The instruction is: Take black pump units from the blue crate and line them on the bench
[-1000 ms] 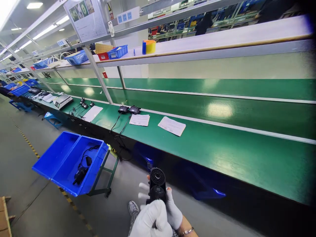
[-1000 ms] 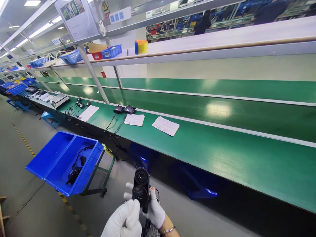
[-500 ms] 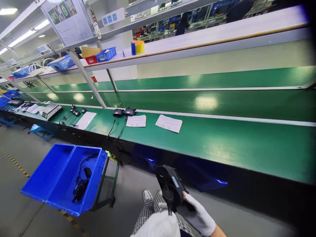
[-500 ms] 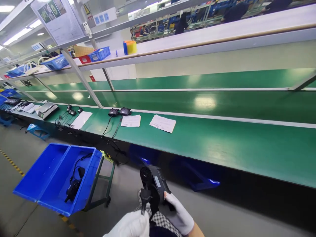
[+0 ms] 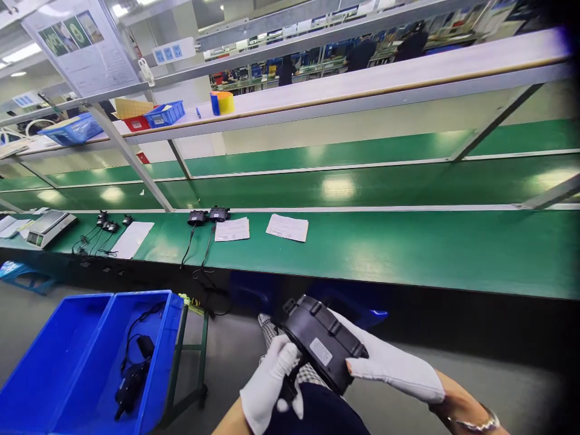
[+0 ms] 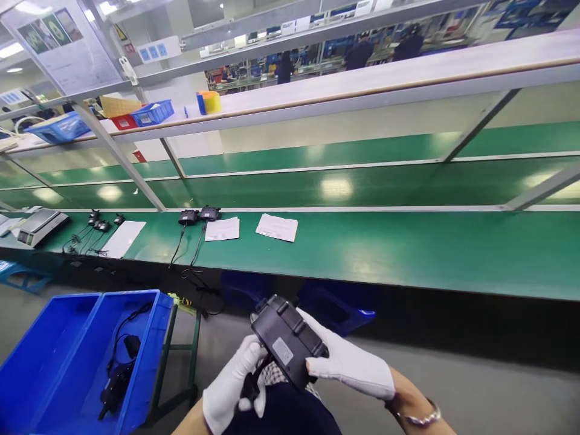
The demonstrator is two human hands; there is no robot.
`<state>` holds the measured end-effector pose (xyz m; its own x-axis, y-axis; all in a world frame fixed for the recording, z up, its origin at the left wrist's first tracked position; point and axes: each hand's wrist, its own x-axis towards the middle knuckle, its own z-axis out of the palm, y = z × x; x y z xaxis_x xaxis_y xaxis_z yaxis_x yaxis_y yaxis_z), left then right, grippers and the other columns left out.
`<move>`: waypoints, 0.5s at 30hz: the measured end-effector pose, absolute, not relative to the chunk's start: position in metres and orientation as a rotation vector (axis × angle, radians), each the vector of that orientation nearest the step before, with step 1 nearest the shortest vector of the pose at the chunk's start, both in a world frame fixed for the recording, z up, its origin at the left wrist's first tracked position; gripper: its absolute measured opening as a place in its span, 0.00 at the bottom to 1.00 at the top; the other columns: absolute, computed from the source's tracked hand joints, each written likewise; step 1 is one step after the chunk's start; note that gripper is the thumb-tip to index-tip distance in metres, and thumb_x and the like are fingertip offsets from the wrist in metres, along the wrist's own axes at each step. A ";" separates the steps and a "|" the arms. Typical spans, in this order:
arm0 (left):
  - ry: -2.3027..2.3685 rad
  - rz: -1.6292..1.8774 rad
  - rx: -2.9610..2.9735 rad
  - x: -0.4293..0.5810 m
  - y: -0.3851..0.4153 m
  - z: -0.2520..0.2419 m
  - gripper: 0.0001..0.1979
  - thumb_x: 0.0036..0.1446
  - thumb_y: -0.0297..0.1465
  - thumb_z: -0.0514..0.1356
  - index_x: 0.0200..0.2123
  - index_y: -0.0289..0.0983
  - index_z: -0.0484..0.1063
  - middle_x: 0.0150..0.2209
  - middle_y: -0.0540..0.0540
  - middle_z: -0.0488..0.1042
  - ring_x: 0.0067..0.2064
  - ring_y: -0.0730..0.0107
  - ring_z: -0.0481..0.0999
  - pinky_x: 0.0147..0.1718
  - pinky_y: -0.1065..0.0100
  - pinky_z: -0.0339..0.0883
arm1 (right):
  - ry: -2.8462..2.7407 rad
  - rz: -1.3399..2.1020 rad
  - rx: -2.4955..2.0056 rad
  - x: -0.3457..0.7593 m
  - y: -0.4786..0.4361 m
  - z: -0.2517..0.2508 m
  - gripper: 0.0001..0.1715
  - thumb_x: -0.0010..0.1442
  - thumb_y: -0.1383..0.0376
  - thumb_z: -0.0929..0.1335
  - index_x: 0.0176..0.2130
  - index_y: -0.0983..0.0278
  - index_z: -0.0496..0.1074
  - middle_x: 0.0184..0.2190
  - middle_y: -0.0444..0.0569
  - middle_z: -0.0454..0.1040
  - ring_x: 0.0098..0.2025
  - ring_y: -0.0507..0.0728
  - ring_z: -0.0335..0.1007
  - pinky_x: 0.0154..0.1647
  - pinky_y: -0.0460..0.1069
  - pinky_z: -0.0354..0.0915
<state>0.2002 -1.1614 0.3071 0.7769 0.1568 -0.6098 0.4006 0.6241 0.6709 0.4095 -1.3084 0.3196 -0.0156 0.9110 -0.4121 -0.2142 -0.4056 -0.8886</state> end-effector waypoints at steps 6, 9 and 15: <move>0.545 -0.264 0.845 0.216 -1.164 0.279 0.53 0.43 0.69 0.56 0.56 0.30 0.63 0.14 0.51 0.71 0.12 0.75 0.63 0.13 0.76 0.54 | -0.873 1.645 -1.309 0.423 -1.299 0.316 0.63 0.58 0.44 0.71 0.73 0.63 0.36 0.71 0.61 0.49 0.70 0.65 0.51 0.69 0.61 0.54; 0.649 -0.201 0.763 0.232 -1.168 0.269 0.51 0.37 0.69 0.60 0.49 0.30 0.70 0.18 0.48 0.74 0.13 0.75 0.66 0.13 0.75 0.55 | -0.921 1.684 -1.387 0.435 -1.293 0.308 0.68 0.57 0.41 0.71 0.72 0.69 0.32 0.70 0.66 0.51 0.68 0.65 0.55 0.66 0.59 0.61; 0.951 -0.133 0.516 0.258 -1.183 0.238 0.34 0.33 0.65 0.64 0.19 0.36 0.68 0.06 0.54 0.53 0.10 0.79 0.52 0.13 0.72 0.40 | -1.345 1.672 -1.567 0.488 -1.272 0.275 0.58 0.62 0.37 0.63 0.72 0.72 0.44 0.63 0.65 0.64 0.63 0.64 0.64 0.66 0.59 0.61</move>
<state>0.2580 -1.1831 0.2380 0.5831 0.1135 -0.8044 0.3306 0.8714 0.3626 0.4884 -1.2719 0.2747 -0.2292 0.8560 -0.4634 0.2693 -0.4017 -0.8753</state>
